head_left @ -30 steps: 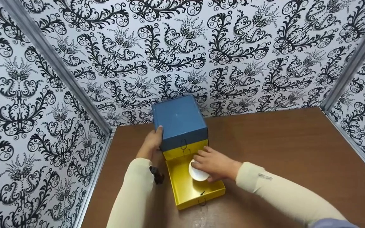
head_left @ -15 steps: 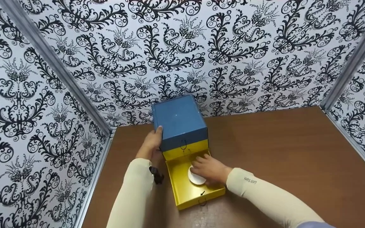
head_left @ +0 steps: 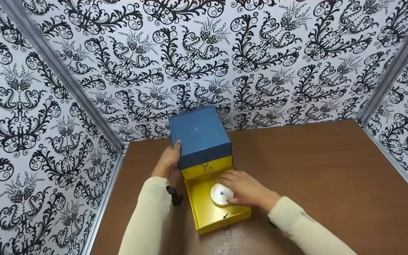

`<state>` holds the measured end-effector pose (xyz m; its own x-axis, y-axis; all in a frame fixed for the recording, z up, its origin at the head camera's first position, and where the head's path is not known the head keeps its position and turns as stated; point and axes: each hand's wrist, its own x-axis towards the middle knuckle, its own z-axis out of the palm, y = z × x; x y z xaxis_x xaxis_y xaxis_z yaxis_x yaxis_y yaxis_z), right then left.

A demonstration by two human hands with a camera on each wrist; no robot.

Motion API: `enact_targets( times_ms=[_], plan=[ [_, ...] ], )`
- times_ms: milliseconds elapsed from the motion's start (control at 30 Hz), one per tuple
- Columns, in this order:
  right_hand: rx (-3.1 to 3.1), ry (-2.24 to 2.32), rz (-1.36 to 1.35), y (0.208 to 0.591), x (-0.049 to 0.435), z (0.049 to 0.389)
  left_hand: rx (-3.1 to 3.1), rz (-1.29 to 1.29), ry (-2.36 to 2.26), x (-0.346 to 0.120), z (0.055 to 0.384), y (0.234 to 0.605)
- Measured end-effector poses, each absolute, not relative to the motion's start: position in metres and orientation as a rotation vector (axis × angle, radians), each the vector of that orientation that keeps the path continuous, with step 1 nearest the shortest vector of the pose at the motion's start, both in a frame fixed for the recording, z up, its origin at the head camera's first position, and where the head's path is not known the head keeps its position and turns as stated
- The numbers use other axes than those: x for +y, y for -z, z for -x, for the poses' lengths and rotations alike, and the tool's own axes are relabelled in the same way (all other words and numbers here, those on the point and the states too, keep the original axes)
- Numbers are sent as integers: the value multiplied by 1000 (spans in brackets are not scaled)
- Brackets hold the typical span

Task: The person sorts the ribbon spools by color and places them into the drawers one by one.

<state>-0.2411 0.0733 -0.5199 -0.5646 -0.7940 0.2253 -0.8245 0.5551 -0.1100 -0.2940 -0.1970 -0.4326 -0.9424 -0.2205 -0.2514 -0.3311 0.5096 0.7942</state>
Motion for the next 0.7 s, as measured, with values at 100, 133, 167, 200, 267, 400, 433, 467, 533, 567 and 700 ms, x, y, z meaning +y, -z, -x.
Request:
enact_targets(
  times_ms=[100,133,167,200,267,400,433,467,533,567,700],
  plan=[
    [-2617,-613,-1292,519,95,229,2549,504,-1499,-198,292,433],
    [-2594,-757,-1271,521,103,224,2546,506,-1504,-198,292,433],
    [-2574,-929,-1258,524,112,219,2549,505,-1499,-199,292,433],
    [-2551,-1127,-1255,527,121,214,2552,503,-1493,-199,291,433],
    [-2460,-1627,-1276,536,137,203,2530,492,-1507,-199,291,434],
    [-2312,-2497,-1255,562,157,181,2507,488,-1520,-200,290,434],
    [-2304,-2651,-1211,569,157,175,2486,493,-1540,-200,291,434],
    [-2313,-2765,-1157,576,154,169,2487,497,-1544,-201,291,434],
    [-2350,-2961,-988,589,144,158,2524,490,-1528,-201,293,433],
    [-2367,-3032,-883,595,136,153,2549,480,-1509,-201,294,433],
    [-2384,-3216,-558,613,101,141,2608,466,-1443,-199,294,435]
  ],
)
